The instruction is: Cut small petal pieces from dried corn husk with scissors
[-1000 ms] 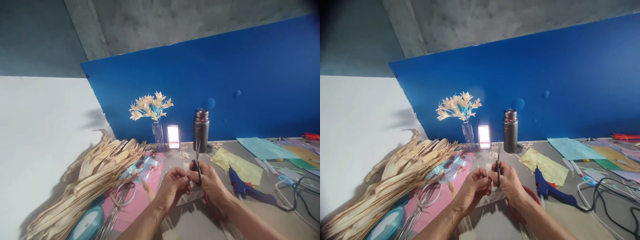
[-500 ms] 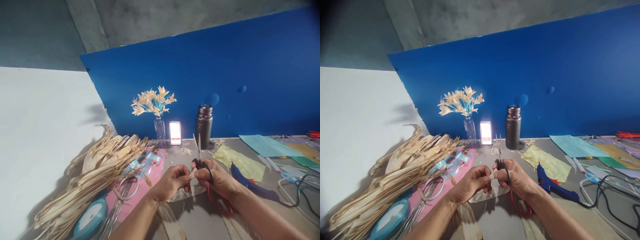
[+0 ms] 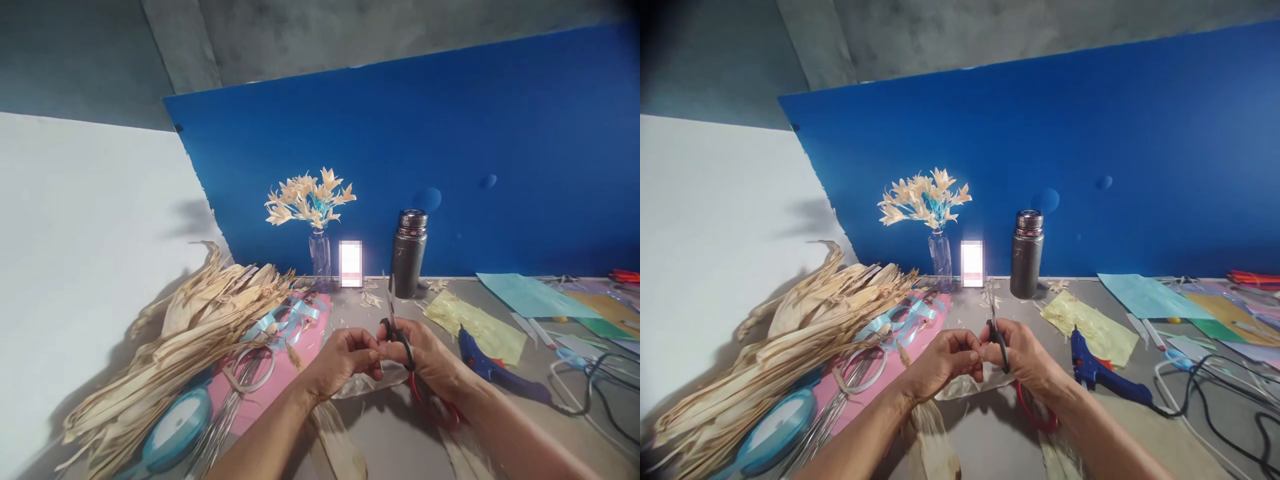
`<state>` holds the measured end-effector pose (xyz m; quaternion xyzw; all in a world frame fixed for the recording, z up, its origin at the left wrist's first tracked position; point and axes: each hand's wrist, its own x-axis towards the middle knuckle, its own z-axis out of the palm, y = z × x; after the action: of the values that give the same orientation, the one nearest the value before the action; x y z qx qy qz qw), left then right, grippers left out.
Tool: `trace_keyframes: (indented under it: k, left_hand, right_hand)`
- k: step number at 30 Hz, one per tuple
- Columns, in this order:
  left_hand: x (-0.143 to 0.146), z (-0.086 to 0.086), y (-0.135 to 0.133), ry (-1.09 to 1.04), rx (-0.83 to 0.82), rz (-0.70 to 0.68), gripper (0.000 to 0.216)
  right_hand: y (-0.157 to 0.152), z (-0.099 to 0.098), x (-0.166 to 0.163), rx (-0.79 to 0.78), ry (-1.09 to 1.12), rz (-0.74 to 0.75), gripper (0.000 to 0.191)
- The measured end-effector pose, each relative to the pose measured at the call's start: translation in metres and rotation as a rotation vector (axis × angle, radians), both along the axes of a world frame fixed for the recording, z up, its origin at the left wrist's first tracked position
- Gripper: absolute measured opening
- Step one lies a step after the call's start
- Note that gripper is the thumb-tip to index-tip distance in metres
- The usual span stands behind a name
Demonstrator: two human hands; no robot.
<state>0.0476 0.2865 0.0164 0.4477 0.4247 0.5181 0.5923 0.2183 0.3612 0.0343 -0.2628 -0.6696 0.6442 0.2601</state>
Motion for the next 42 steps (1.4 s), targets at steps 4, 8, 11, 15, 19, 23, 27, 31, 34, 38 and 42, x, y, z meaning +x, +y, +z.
trace_keyframes:
  k: [4,8,11,15,19,23,27,31,34,38,42]
  left_hand:
    - [0.001,-0.001,-0.001,-0.005,0.029,-0.063,0.034]
    - [0.0,0.002,-0.004,-0.196,0.03,-0.199,0.035]
    - [-0.003,0.002,-0.003,-0.265,0.01,-0.179,0.035]
    - [-0.003,-0.003,0.0,-0.244,-0.005,-0.084,0.035]
    - [0.0,-0.004,0.0,-0.218,0.003,-0.061,0.035]
    - [0.004,0.002,-0.004,-0.314,0.032,-0.144,0.033]
    - [0.003,0.003,-0.004,-0.39,0.042,-0.159,0.036]
    - [0.002,-0.004,0.0,-0.333,0.012,-0.093,0.037]
    - [0.002,-0.006,0.0,-0.303,0.003,-0.127,0.036]
    - [0.002,-0.001,-0.005,-0.395,0.047,-0.218,0.034]
    - [0.001,0.002,-0.005,-0.434,0.048,-0.16,0.028]
  right_hand:
    - [0.002,-0.004,-0.001,-0.123,0.085,0.093,0.028]
    - [0.009,-0.009,0.005,-0.327,0.254,0.243,0.024]
    - [0.012,-0.007,0.008,-0.337,0.316,0.148,0.028]
    - [0.005,-0.001,0.005,-0.206,0.245,0.117,0.041]
    - [-0.007,0.003,-0.001,-0.114,0.133,0.084,0.03]
    - [-0.003,0.0,0.0,-0.272,0.284,0.146,0.027]
    - [0.009,-0.003,0.007,-0.291,0.37,0.095,0.028]
    - [0.005,-0.005,0.006,-0.176,0.272,0.154,0.035]
    - [-0.003,-0.006,0.002,-0.172,0.211,0.162,0.029]
    - [0.0,-0.006,0.004,-0.302,0.359,0.155,0.025]
    - [0.014,-0.003,0.012,-0.273,0.394,0.084,0.024]
